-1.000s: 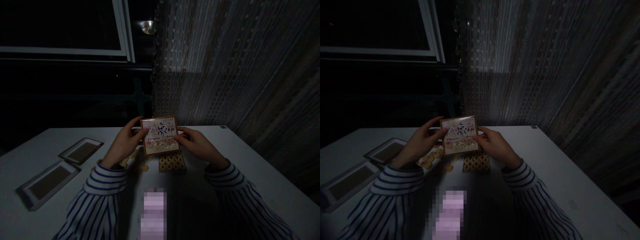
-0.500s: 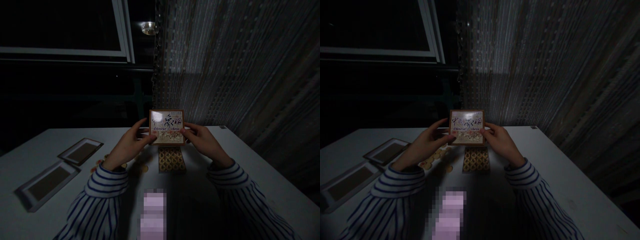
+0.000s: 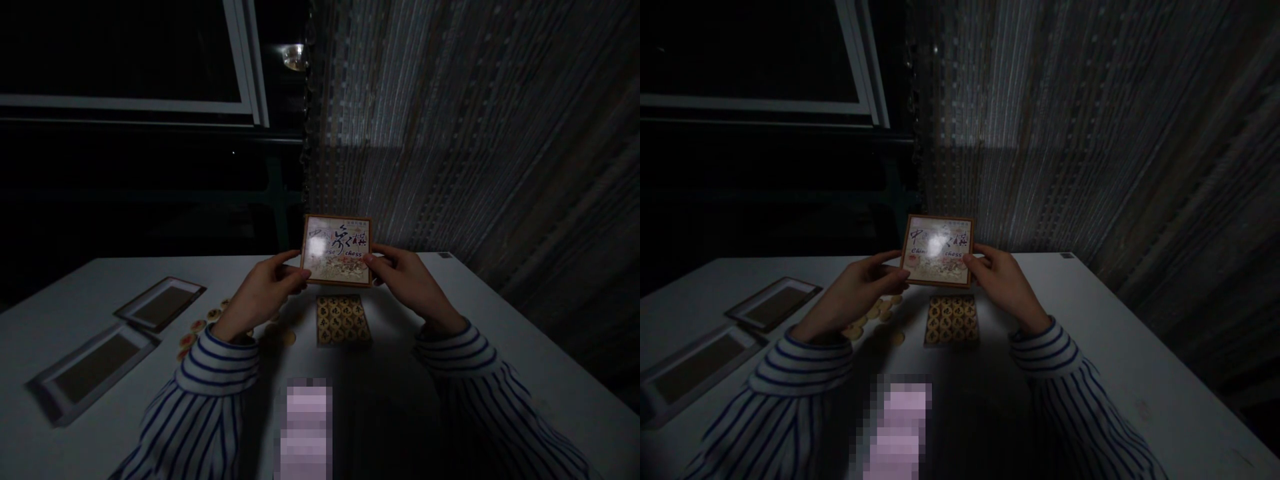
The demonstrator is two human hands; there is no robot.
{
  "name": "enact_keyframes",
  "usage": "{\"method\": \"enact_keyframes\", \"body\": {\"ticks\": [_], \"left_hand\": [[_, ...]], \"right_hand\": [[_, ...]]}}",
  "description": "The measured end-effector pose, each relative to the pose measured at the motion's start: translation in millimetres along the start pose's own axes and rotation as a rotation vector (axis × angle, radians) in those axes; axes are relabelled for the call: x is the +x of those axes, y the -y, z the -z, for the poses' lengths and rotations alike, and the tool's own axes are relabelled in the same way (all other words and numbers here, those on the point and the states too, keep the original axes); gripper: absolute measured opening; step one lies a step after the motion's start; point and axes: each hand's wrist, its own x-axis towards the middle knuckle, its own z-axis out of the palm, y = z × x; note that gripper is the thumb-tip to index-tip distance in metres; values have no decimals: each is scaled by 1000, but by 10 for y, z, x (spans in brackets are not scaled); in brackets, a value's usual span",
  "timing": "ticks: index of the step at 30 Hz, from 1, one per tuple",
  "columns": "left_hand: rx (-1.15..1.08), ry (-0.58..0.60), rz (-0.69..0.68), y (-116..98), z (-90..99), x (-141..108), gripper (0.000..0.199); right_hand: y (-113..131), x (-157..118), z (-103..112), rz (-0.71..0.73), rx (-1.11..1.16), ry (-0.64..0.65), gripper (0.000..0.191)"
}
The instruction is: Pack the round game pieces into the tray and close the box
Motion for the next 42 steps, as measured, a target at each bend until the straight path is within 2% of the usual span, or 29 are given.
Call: {"method": "enact_keyframes", "body": {"ticks": [5, 10, 16, 20, 24, 31, 42], "left_hand": [[9, -7, 15, -28, 19, -3, 54], [-27, -59, 80, -76, 39, -10, 53], [-59, -99, 90, -111, 64, -8, 51], [-61, -155, 109, -149, 57, -15, 49], [-94, -178, 132, -182, 46, -22, 45], [-166, -176, 154, -150, 51, 1, 41], [-216, -185, 178, -150, 62, 4, 39]], "right_hand": [[-12, 8, 3, 4, -9, 5, 38], [-70, 18, 7, 27, -129, -73, 47], [26, -53, -14, 283, -496, -207, 39], [97, -89, -31, 506, -683, -144, 37], [102, -92, -53, 611, -852, -32, 41], [98, -94, -58, 673, -1032, -26, 40], [66, -77, -22, 763, -1087, -52, 32]]}}
